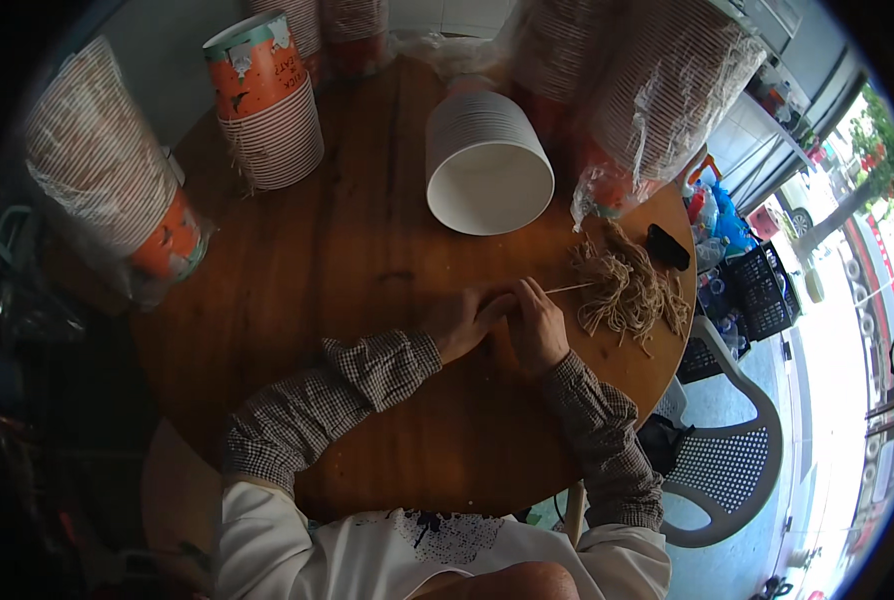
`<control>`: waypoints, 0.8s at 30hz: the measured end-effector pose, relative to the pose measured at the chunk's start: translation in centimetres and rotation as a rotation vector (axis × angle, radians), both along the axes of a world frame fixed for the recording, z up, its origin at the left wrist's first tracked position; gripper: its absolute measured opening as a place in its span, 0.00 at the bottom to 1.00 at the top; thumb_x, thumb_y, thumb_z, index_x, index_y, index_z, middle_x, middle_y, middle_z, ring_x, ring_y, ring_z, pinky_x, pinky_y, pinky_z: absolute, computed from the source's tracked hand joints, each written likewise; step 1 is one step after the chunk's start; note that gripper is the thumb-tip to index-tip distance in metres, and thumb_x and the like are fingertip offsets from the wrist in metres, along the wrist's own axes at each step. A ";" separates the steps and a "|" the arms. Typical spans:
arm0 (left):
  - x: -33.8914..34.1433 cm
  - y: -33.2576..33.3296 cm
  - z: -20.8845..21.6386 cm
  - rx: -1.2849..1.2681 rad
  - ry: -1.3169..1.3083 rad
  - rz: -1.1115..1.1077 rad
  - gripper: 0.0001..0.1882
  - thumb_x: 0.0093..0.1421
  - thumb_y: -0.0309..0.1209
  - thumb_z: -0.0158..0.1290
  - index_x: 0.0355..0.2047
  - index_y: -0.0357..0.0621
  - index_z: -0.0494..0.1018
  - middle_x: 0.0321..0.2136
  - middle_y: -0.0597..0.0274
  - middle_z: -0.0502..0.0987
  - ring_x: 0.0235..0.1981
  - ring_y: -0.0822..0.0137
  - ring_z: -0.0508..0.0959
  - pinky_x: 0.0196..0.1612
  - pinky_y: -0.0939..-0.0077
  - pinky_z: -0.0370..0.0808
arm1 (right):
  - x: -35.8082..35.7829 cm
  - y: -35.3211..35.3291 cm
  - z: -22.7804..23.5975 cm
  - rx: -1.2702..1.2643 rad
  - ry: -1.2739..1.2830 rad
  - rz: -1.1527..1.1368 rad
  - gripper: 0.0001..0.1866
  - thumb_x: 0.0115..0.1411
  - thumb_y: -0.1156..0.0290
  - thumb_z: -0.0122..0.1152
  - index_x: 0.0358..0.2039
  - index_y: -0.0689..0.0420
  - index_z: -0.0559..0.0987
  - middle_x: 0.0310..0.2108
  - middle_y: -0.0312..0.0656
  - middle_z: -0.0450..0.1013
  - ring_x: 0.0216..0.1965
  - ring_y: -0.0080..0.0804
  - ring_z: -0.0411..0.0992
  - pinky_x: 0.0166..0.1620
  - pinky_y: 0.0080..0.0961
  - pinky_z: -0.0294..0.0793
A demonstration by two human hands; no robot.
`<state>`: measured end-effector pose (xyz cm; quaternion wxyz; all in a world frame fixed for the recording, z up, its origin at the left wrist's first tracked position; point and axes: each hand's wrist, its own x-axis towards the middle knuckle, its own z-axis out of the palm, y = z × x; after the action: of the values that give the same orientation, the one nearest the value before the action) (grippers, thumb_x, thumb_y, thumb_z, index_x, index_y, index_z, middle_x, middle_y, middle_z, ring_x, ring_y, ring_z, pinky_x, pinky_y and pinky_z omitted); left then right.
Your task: Thread and secure cord handles onto paper buckets.
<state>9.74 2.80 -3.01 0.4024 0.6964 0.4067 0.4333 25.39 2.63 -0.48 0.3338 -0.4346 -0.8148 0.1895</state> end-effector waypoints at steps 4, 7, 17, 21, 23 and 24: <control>-0.7 0.2 -0.9 -0.051 0.128 0.040 0.18 0.67 0.40 0.42 0.33 0.36 0.71 0.27 0.51 0.75 0.30 0.56 0.77 0.33 0.67 0.72 | 0.0 0.0 -0.1 0.051 -0.003 0.059 0.10 0.51 0.74 0.56 0.36 0.60 0.73 0.36 0.47 0.68 0.36 0.49 0.71 0.37 0.38 0.73; -0.6 0.2 -1.4 0.076 0.085 0.121 0.16 0.67 0.37 0.42 0.31 0.36 0.69 0.27 0.50 0.74 0.30 0.54 0.77 0.33 0.66 0.72 | -0.2 0.0 0.2 0.080 0.056 0.110 0.10 0.51 0.76 0.54 0.36 0.61 0.73 0.35 0.47 0.68 0.36 0.50 0.71 0.38 0.37 0.73; -0.9 1.5 -1.2 0.244 0.079 0.177 0.04 0.60 0.24 0.50 0.32 0.37 0.66 0.29 0.55 0.71 0.31 0.59 0.74 0.35 0.70 0.71 | 0.3 1.7 -1.1 -0.143 0.237 -0.045 0.09 0.54 0.73 0.60 0.36 0.60 0.74 0.30 0.46 0.72 0.32 0.43 0.74 0.35 0.30 0.74; -0.6 2.1 -1.4 0.291 0.003 0.143 0.04 0.57 0.19 0.51 0.32 0.38 0.67 0.31 0.58 0.71 0.33 0.61 0.73 0.37 0.72 0.71 | 0.8 2.5 -1.3 -0.049 0.226 -0.037 0.08 0.53 0.74 0.60 0.33 0.60 0.74 0.30 0.45 0.72 0.30 0.42 0.73 0.34 0.30 0.73; -0.8 2.5 -1.0 0.305 0.016 0.139 0.05 0.57 0.19 0.52 0.32 0.38 0.68 0.31 0.57 0.72 0.34 0.61 0.74 0.38 0.72 0.71 | 0.9 2.9 -0.9 -0.051 0.212 -0.037 0.07 0.53 0.74 0.60 0.32 0.61 0.74 0.29 0.46 0.71 0.30 0.42 0.73 0.33 0.30 0.73; -1.0 2.8 -0.8 0.321 0.031 0.136 0.05 0.56 0.18 0.52 0.33 0.38 0.68 0.31 0.57 0.72 0.34 0.60 0.74 0.38 0.72 0.71 | 0.8 3.1 -0.7 -0.053 0.200 -0.035 0.06 0.53 0.75 0.59 0.31 0.61 0.74 0.29 0.46 0.71 0.30 0.43 0.73 0.33 0.31 0.73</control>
<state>8.72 5.59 -3.77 0.2494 0.7290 0.3847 0.5082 26.17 5.76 -1.17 0.4052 -0.4362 -0.7644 0.2475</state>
